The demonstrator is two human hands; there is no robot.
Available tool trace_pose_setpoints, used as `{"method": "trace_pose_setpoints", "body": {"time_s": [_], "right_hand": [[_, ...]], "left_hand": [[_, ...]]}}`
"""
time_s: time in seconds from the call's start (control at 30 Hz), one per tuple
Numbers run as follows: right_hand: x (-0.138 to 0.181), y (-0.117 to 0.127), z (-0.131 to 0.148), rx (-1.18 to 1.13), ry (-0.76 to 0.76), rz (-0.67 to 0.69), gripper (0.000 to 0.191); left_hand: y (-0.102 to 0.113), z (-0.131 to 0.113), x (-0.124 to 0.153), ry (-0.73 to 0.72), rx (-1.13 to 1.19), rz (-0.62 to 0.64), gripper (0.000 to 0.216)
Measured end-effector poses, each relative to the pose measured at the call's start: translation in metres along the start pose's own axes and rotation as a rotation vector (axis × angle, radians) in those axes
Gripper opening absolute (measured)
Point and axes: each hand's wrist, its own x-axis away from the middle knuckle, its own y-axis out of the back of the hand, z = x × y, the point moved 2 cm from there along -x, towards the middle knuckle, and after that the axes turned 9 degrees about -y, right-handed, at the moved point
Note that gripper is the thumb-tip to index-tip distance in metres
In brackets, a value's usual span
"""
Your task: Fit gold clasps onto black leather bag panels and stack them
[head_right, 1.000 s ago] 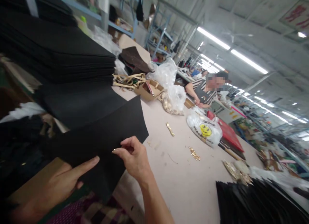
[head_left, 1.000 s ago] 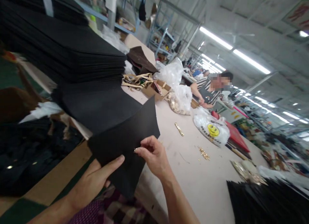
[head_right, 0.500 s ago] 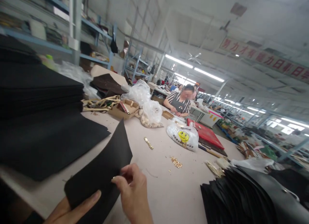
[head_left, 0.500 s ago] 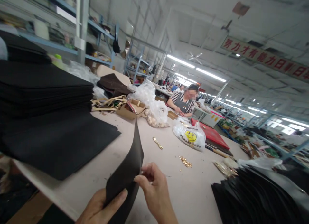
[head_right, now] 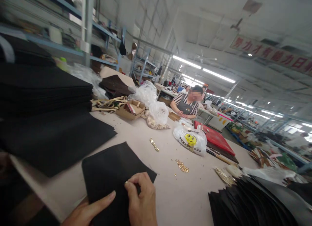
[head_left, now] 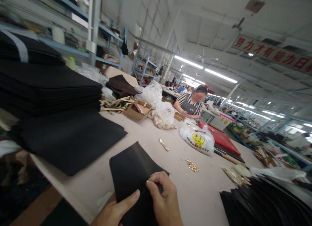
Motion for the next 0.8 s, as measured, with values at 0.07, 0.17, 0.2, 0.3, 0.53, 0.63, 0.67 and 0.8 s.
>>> {"method": "trace_pose_setpoints", "body": {"time_s": [0.07,0.17,0.2,0.3,0.53,0.63,0.67,0.8], "right_hand": [[-0.003,-0.001,-0.003,-0.092,-0.082,0.06,0.014],[-0.005,-0.001,-0.012,-0.25,-0.198,0.147,0.018],[-0.006,-0.001,-0.015,-0.291,-0.22,0.176,0.018],[-0.005,-0.001,-0.019,-0.316,-0.218,0.237,0.016],[-0.002,0.002,-0.009,-0.146,-0.086,0.3,0.011],[0.001,0.003,-0.004,-0.053,-0.013,0.27,0.009],[0.002,0.003,-0.002,-0.024,0.011,0.26,0.009],[0.005,0.004,0.004,0.051,0.068,0.247,0.01]], "left_hand": [[-0.003,-0.005,0.005,0.008,0.086,0.041,0.038],[0.0,-0.007,0.007,0.064,0.114,0.084,0.04],[0.003,-0.006,0.007,0.087,0.12,0.085,0.041],[0.01,-0.004,0.007,0.132,0.173,0.117,0.041],[0.02,0.002,0.005,0.195,0.219,0.204,0.047],[0.022,0.004,0.005,0.186,0.211,0.21,0.047],[0.023,0.005,0.005,0.178,0.205,0.209,0.047],[0.023,0.004,0.007,0.153,0.166,0.214,0.047]]}}
